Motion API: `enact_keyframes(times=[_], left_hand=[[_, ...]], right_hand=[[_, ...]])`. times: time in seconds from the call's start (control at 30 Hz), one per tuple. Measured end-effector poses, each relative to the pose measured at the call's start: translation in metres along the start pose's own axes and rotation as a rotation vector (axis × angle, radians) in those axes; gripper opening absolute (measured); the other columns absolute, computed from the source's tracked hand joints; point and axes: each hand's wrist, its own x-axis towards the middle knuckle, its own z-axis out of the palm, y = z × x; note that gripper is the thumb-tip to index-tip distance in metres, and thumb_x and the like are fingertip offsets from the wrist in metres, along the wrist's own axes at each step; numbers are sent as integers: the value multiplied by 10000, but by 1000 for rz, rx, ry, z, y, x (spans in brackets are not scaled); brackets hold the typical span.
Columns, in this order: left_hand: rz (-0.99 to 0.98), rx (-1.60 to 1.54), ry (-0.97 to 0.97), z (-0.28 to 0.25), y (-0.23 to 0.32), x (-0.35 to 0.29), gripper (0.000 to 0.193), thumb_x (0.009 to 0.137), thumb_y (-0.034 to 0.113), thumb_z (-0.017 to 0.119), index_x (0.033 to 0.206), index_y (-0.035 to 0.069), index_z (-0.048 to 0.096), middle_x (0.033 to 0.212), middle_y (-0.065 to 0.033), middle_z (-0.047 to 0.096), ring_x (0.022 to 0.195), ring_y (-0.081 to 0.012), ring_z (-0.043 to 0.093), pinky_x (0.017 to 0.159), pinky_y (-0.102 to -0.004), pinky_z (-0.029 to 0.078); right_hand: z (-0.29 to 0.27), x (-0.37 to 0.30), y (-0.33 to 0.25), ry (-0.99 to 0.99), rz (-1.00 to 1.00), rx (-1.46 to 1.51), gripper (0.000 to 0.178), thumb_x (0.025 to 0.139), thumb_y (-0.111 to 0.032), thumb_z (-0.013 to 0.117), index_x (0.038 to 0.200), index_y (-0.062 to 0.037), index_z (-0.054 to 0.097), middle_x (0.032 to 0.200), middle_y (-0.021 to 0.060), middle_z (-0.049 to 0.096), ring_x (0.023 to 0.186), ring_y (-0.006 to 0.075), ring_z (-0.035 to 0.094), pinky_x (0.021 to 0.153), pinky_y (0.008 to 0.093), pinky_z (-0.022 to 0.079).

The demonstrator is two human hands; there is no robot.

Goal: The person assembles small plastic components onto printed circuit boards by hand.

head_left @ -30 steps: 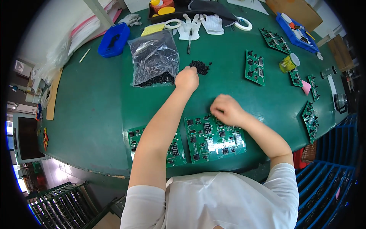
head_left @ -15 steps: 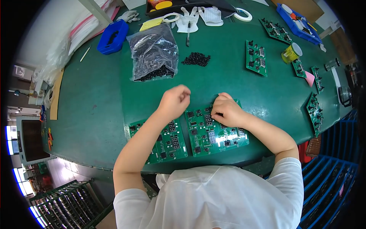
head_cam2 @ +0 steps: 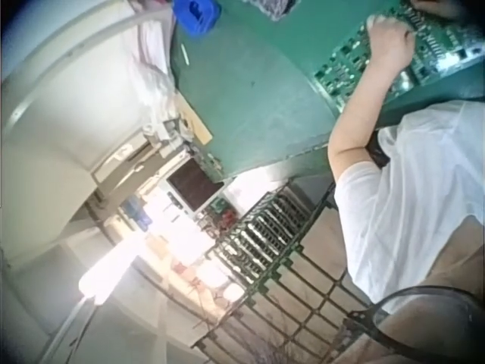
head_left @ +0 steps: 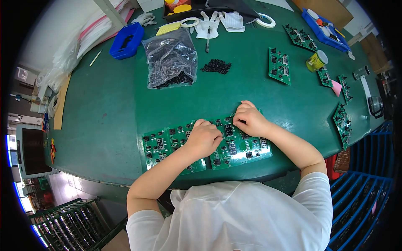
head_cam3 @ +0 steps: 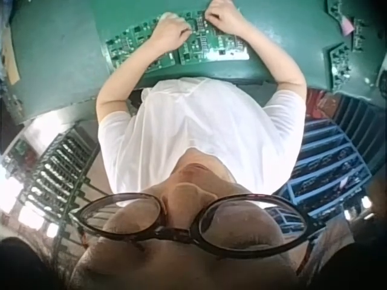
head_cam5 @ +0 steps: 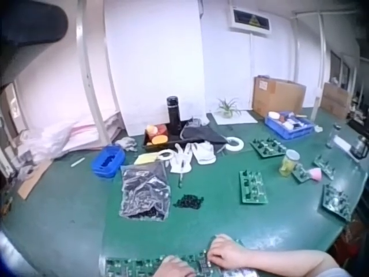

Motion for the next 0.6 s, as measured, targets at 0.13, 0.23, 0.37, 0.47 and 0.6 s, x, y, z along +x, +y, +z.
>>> enact_keyframes(times=[0.13, 0.23, 0.37, 0.47, 0.6], left_hand=[[-17, 51, -19, 2, 4, -1, 59, 710, 134, 665, 685, 97, 626, 686, -38, 585, 738, -226, 547, 841, -399, 373], [-3, 196, -35, 4, 10, 0, 71, 714, 144, 664, 688, 93, 621, 698, -49, 578, 743, -232, 551, 875, -418, 368], [-76, 238, 19, 8, 16, -4, 67, 718, 130, 617, 688, 71, 605, 726, -68, 574, 781, -241, 557, 940, -438, 347], [-25, 311, -53, 10, 15, -6, 44, 708, 108, 586, 721, 68, 600, 719, -70, 561, 786, -243, 558, 946, -435, 347], [169, 365, -39, 12, 16, -3, 120, 723, 141, 612, 642, 71, 556, 679, -69, 525, 725, -236, 534, 880, -423, 388]], right_hand=[[-1, 0, 1, -14, -39, -44, 37, 710, -94, 635, 697, -81, 603, 764, 61, 567, 853, 255, 545, 929, 442, 375], [-3, 0, 1, 71, -38, 26, 25, 709, -72, 616, 723, -72, 595, 820, 73, 573, 893, 273, 541, 897, 430, 387], [-20, 0, 5, 82, 38, 4, 93, 681, -50, 611, 770, -60, 585, 867, 76, 573, 938, 288, 528, 890, 419, 387], [-25, 1, -4, -3, 1, -80, 136, 662, -38, 632, 782, -61, 571, 877, 83, 561, 971, 291, 519, 903, 419, 380], [-15, 6, -6, -2, -28, -135, 130, 647, -53, 632, 771, -49, 593, 884, 89, 561, 972, 286, 510, 915, 421, 375]])
